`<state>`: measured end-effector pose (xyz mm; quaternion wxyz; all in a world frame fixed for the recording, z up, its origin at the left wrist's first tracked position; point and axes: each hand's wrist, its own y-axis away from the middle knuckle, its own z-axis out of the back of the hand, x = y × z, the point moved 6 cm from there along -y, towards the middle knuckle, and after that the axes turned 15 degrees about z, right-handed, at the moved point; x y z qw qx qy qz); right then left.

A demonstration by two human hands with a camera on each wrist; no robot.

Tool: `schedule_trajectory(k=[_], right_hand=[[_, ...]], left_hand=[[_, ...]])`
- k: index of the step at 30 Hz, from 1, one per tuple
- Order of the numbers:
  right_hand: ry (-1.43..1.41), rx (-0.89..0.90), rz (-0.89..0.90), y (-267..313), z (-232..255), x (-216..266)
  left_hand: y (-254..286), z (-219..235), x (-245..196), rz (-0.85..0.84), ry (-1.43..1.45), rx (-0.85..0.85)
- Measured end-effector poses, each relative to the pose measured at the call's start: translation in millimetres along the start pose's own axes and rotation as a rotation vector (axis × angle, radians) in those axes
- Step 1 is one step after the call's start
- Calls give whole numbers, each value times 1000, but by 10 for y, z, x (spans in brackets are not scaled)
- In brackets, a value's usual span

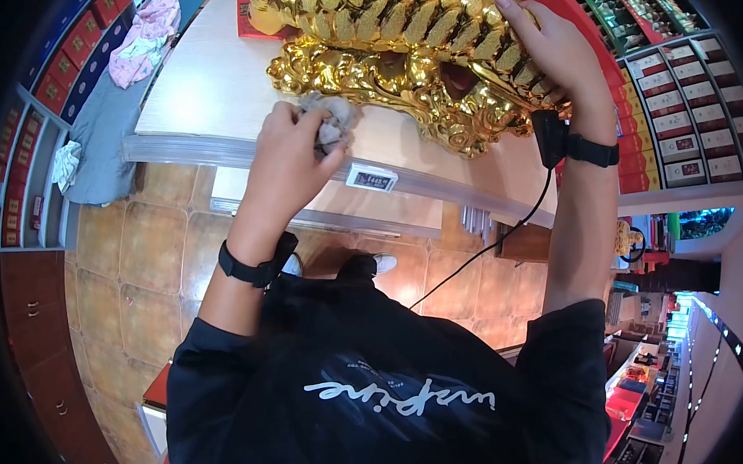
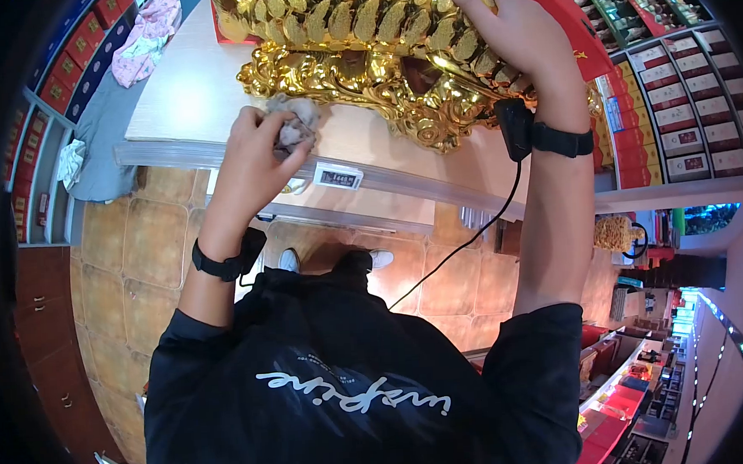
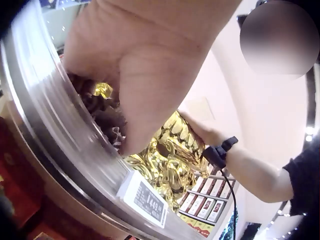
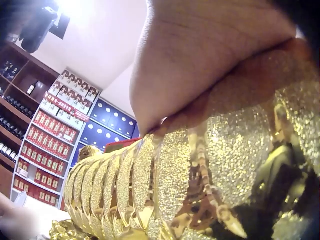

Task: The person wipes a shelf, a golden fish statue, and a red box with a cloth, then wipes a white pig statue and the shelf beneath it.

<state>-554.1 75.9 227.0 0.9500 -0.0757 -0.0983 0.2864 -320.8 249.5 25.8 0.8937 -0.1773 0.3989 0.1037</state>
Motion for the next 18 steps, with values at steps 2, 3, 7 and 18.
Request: schedule_trajectory(k=[2,3,7,18], right_hand=[[2,-3,-6,-6,1,11],[4,-2,-10,-6,0,12],[6,-6,-28,2,12,9],[12,-16,-82,19,-3,0]], left_hand=[[13,-78,-41,-87,-42,18],[13,-133,-41,-88,-20,36],[-6,-158,15,-31,110,82],[-447,658,487,66,104,-532]])
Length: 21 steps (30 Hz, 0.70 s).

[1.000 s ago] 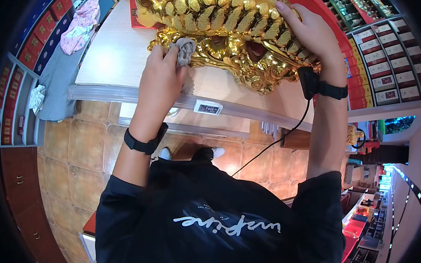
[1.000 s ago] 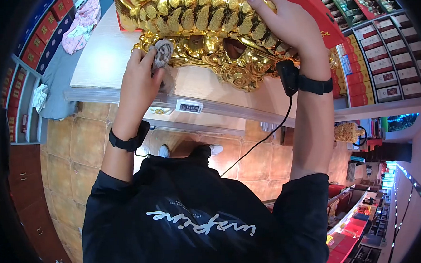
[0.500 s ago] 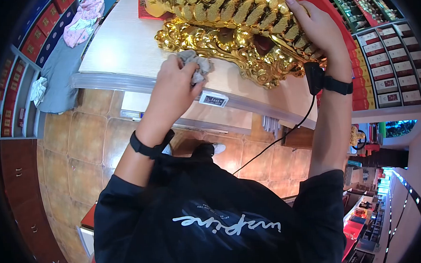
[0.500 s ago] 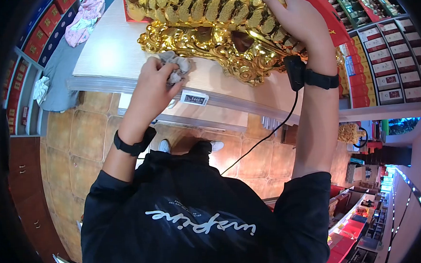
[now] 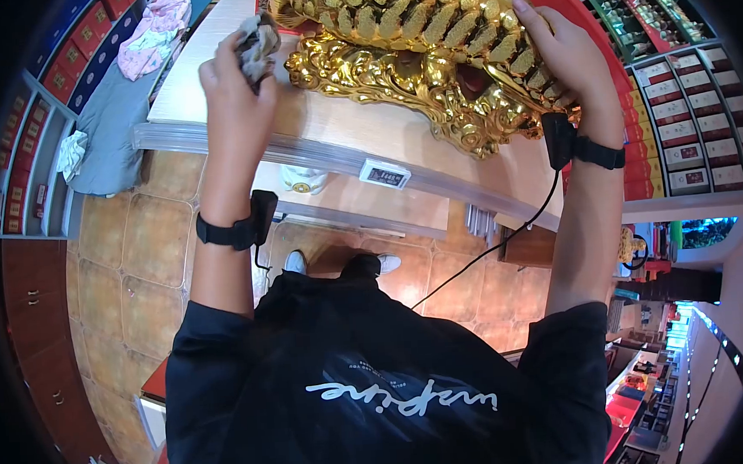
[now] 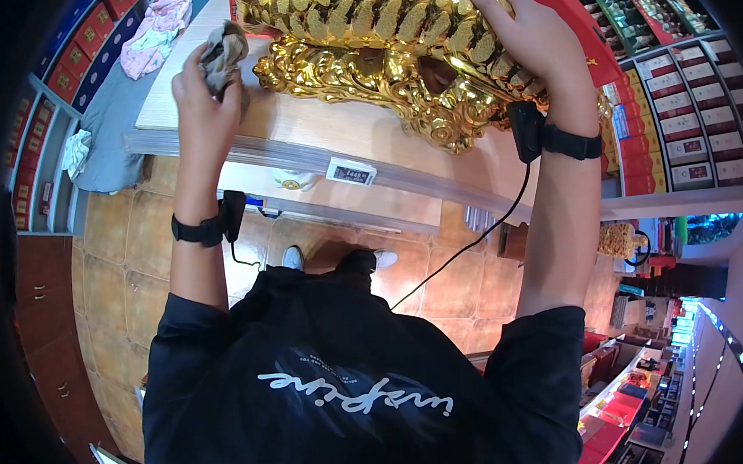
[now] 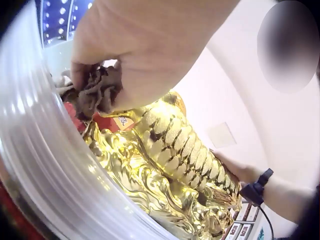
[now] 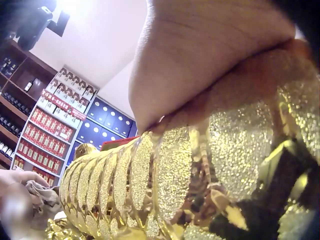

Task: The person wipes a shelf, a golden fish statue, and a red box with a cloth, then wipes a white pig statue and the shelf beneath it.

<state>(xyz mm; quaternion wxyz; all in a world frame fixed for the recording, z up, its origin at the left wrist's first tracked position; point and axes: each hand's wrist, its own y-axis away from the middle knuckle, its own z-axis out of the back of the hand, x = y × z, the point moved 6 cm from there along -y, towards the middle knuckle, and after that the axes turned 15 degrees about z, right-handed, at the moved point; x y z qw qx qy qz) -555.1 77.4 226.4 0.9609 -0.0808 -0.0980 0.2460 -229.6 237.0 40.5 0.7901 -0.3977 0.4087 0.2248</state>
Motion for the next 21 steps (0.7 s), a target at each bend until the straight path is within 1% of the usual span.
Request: schedule_trajectory(k=[3,4,6,8,9,11,12,15,17,18,19,21], right_hand=[[-5,6,-8,34,7,49],[-6,14,0,46,24,89],[-2,7,37,37,37,106],[8,-23,92,8,22,58],[6,-24,75,9,13,35],[1,-26,45,3,-12,4],[16,-40,79,-20,-16,-2],[49,-75,175,-85,-25,-86],[54,-89,224,-118,-22,-104],[38,-82,195,-114,-25,-102],[22,-76,167,-95,-24,-85],[-4,-55,114,-28,-12,-7]], left_hand=[[6,-350,75,13,-97,223],[42,-436,31,-70,-69,323],[65,-448,-14,11,-65,304],[58,-419,-48,13,-100,337],[67,-416,-48,15,-119,354],[139,-417,-68,-133,-153,297],[179,-417,-75,-207,-171,265],[334,-446,-88,-244,-243,302],[429,-454,-130,-213,-250,304],[474,-447,-153,-196,-253,305],[504,-420,-203,-219,-280,319],[540,-447,-230,-167,-291,398]])
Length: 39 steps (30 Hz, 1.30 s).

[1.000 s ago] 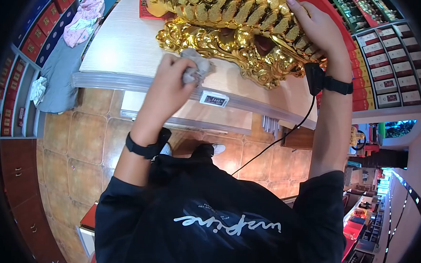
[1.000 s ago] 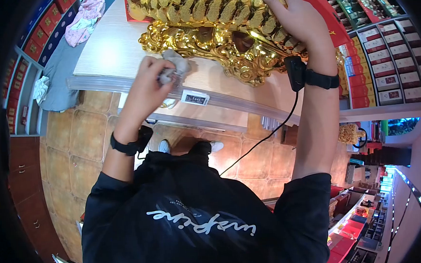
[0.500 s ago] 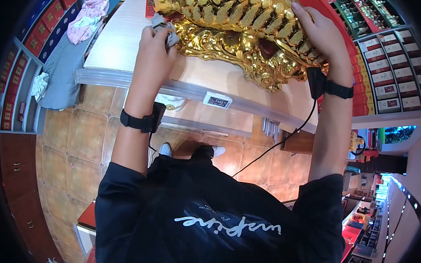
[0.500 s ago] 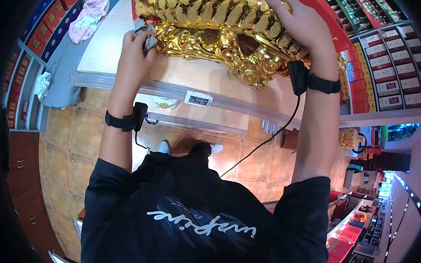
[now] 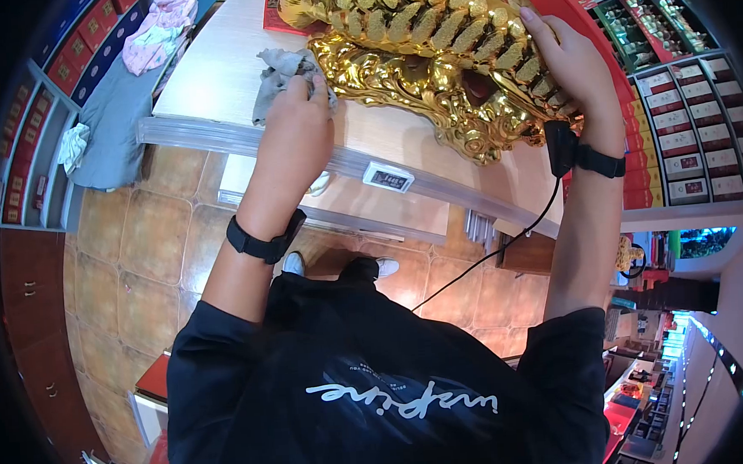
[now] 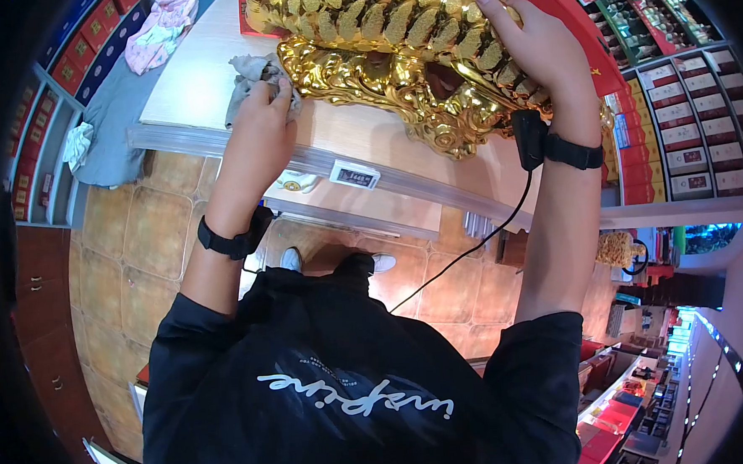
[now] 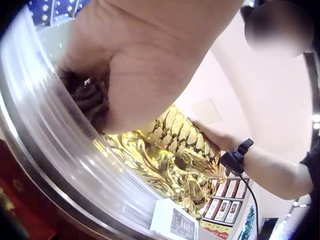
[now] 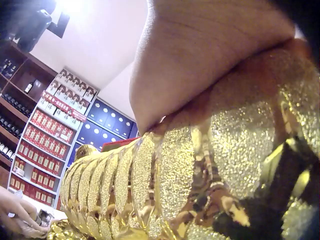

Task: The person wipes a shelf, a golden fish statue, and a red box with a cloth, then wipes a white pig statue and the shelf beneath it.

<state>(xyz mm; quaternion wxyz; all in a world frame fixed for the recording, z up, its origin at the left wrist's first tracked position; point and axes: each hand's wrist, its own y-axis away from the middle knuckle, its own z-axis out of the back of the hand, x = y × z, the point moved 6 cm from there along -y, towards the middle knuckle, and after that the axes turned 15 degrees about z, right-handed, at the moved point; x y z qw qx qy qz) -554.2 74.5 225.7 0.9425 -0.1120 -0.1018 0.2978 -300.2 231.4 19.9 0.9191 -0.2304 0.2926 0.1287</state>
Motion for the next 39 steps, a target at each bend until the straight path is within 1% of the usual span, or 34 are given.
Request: schedule_trajectory(k=[1,4,5,7,8,11,14,17,18,21,24,25,26,27,28,29,32,33,35,36,39], right_hand=[[-10,13,-24,32,24,78],[-25,22,-63,37,29,96],[-27,22,-71,38,22,70],[-26,5,-35,-3,-11,-35],[-24,-3,-17,-20,-19,-66],[-30,31,-81,34,15,54],[-28,29,-75,41,23,78],[-18,28,-130,83,48,158],[-22,24,-119,74,53,157],[-28,17,-89,64,27,149],[-10,21,-70,62,42,104],[-7,22,-58,46,35,76],[-5,23,-44,21,21,48],[28,-12,17,-21,4,-33],[61,-49,82,-68,-30,-167],[94,-87,148,-112,-29,-202],[-18,28,-127,49,31,105],[-20,23,-114,33,34,96],[-26,15,-89,14,19,44],[-18,20,-103,26,23,70],[61,-33,11,-44,0,-65]], left_hand=[[3,-21,-15,19,2,42],[22,-135,-62,-26,-35,-26],[39,-169,-91,-35,-66,-18],[108,-205,-208,-53,-125,0],[134,-258,-267,-40,-155,48],[205,-382,-423,-105,-69,137],[247,-443,-509,-127,14,144],[241,-439,-516,-141,123,165],[230,-416,-518,-146,166,172],[149,-157,-399,20,373,89],[-115,206,-15,159,356,-189],[-239,379,111,216,375,-254],[-372,443,303,176,256,-361],[-531,445,543,258,279,-349],[-667,421,758,352,326,-307],[-780,385,933,445,375,-266],[-990,144,1222,579,643,-125],[-1033,20,1147,515,832,97],[-955,-155,998,433,840,210],[-931,-218,931,460,626,413],[-1053,-308,907,430,555,440]])
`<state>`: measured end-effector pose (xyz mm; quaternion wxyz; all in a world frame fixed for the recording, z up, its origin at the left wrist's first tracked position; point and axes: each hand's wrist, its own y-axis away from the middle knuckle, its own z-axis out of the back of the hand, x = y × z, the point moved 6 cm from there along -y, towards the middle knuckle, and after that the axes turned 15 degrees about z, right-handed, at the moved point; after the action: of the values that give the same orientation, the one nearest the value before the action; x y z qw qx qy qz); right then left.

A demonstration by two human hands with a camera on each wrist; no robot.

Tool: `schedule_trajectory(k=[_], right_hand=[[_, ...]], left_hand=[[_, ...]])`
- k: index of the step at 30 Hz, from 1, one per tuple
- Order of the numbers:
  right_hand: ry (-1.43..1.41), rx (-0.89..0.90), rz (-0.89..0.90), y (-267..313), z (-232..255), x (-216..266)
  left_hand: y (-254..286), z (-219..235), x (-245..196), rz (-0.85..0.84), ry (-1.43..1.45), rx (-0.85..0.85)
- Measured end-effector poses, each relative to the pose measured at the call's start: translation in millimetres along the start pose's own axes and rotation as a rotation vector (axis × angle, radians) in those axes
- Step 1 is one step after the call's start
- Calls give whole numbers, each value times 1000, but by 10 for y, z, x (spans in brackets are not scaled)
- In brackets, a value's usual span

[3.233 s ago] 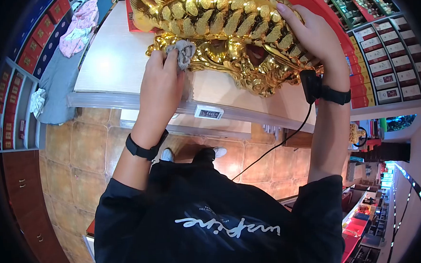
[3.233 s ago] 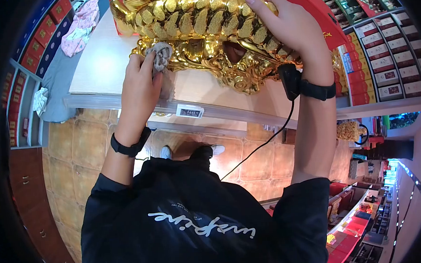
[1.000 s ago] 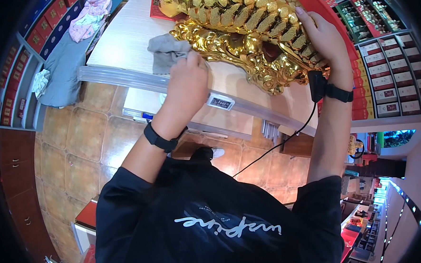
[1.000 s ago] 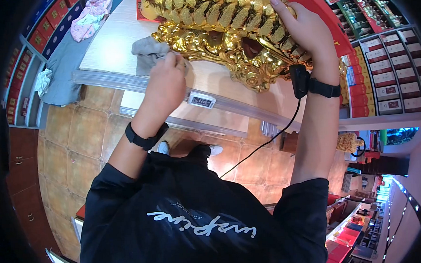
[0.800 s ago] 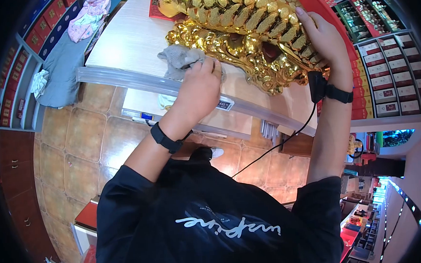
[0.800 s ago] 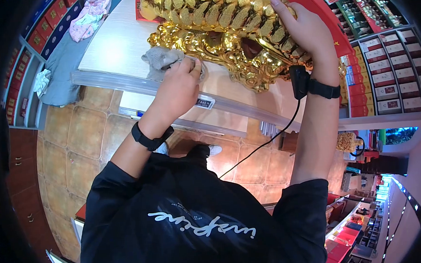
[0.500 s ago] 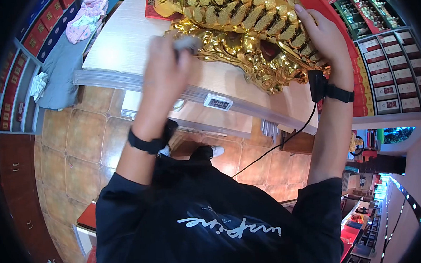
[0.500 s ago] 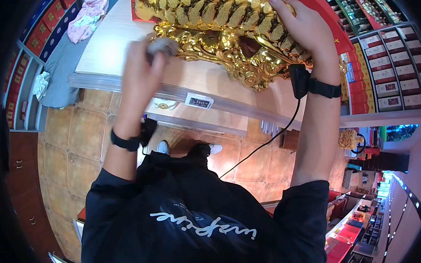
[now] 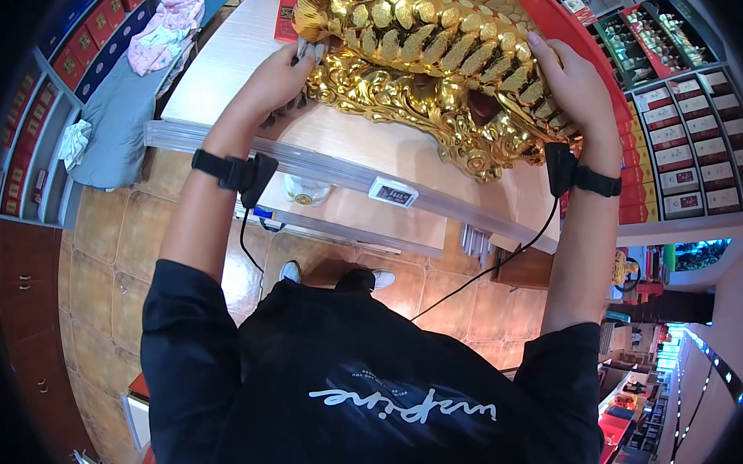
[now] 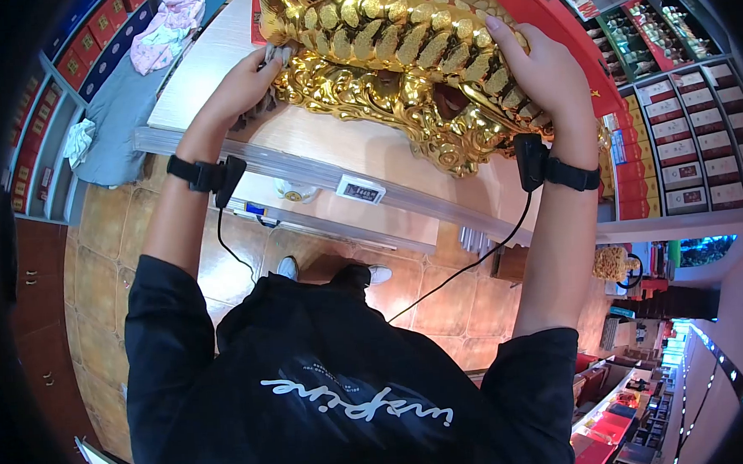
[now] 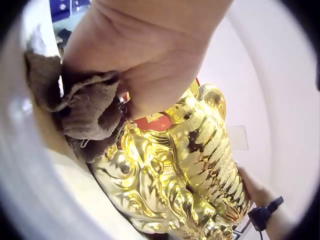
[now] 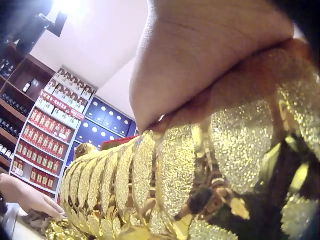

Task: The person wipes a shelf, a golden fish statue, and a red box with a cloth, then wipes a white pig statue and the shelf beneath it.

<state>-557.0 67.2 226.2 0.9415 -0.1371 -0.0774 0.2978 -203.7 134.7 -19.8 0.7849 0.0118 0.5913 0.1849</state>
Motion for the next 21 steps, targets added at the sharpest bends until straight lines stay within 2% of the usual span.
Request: schedule_trajectory(k=[1,5,6,8,9,12,14,17,20,21], right_hand=[[20,-11,23,-7,-2,-18],[-8,44,-74,35,32,107],[-31,73,-127,59,37,132],[-13,27,-51,35,21,96],[-2,4,-14,35,26,78],[-53,62,-111,93,52,196],[-55,56,-105,89,58,199],[-57,34,-100,71,46,182],[-50,14,-69,31,11,55],[-49,12,-53,10,5,59]], left_hand=[[-79,15,-19,-67,-42,-45],[-489,7,20,-30,-24,-60],[-481,13,12,-34,-30,-71],[-481,-13,-31,-47,-41,-84],[-427,-16,-70,-57,-28,-51],[-196,43,-80,-88,15,47],[-127,70,-32,-110,49,102],[33,86,-70,-250,-122,42],[137,61,-63,-113,84,81],[125,78,-69,-93,142,21]])
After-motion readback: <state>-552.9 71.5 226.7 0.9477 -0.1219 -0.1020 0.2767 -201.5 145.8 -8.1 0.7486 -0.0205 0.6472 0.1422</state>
